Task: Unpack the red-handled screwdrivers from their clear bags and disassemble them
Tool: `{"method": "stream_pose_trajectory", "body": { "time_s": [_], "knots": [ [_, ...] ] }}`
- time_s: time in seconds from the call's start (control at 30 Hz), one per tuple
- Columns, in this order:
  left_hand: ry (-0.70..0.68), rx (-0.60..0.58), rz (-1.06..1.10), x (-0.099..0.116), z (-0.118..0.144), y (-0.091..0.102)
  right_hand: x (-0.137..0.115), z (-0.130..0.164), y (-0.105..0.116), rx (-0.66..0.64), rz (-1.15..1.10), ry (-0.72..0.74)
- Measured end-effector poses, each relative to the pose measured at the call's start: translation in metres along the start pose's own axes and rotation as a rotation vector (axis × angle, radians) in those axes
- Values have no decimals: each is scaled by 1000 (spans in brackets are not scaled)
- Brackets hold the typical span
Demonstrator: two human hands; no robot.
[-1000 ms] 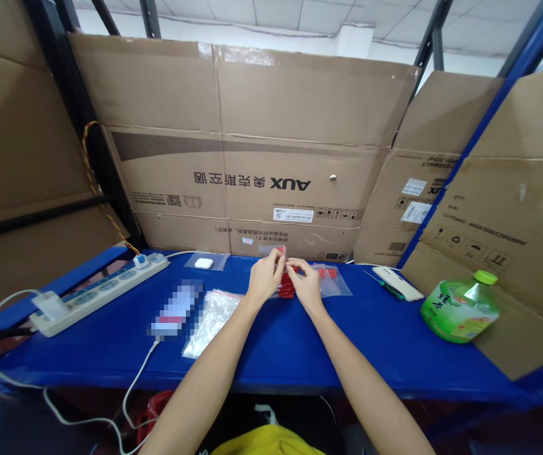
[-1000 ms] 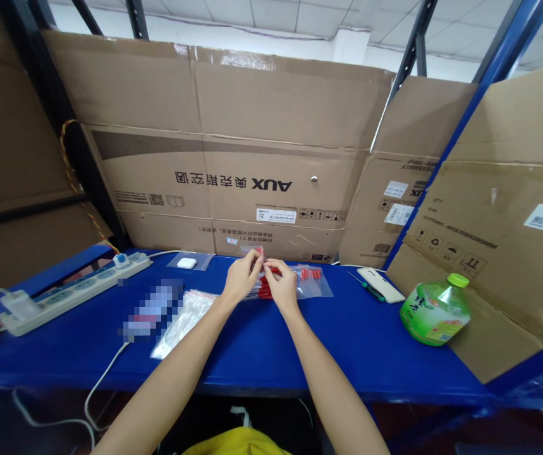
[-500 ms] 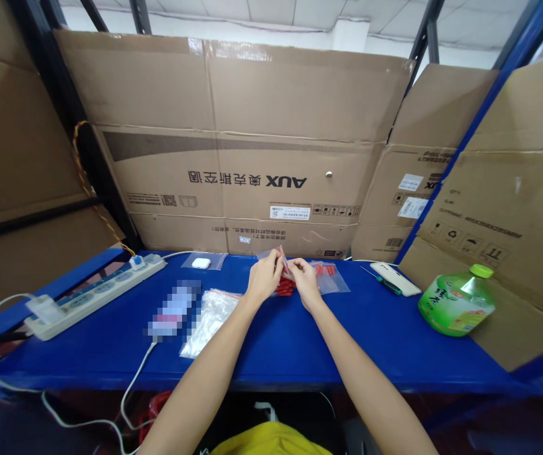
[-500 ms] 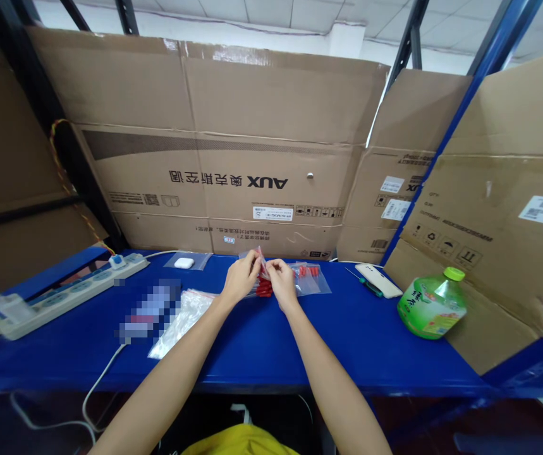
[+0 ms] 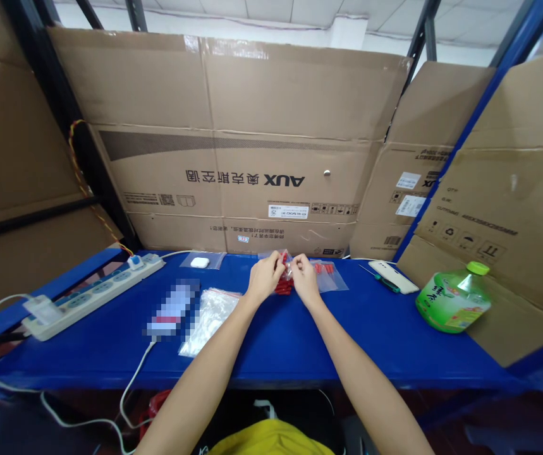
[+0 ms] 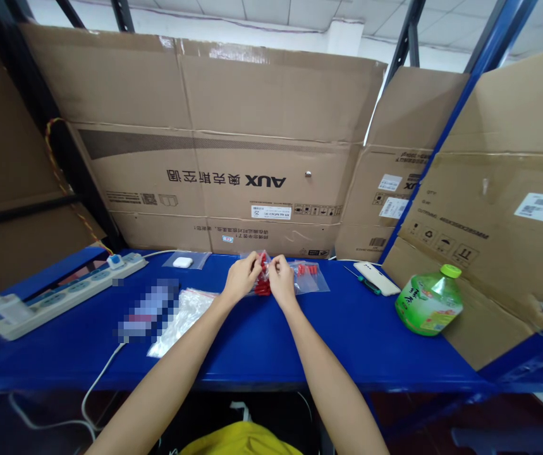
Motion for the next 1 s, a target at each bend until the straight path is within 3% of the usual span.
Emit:
{"method": "stream_pose_trajectory", "body": {
  "time_s": [0.13,0.43,0.57,0.7,0.77,0.87,0.93,1.0],
  "knots": [
    [23,-5,62,0,-1,3,6,-3,5,41,-192,-74],
    [2,116,-62,5,4,11,8,-2,3,-24,23,31],
    [-25,117,-68,9,6,12,10,-5,6,15,104,81],
    [-58,176,31,10,7,9,13,-10,13,110,12,127],
    [-2,249,111,6,6,5,14,-12,16,163,-54,115],
    [202,319,322,-5,0,-5,14,-13,17,191,-208,71],
    [370,241,551,-11,-4,-12,12,-14,16,185,-304,45],
    [467,81,814,-15,-8,-18,10,-15,15,170,-342,33]
  ]
}}
Point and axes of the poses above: each hand's wrist, its own z-axis away from the middle knuckle, its own y-axis out of the back of the hand, x = y × z, the point moved 2 cm from there along -z, towards the middle knuckle, and after that the axes turned 10 degrees about y, right-handed, at the moved point
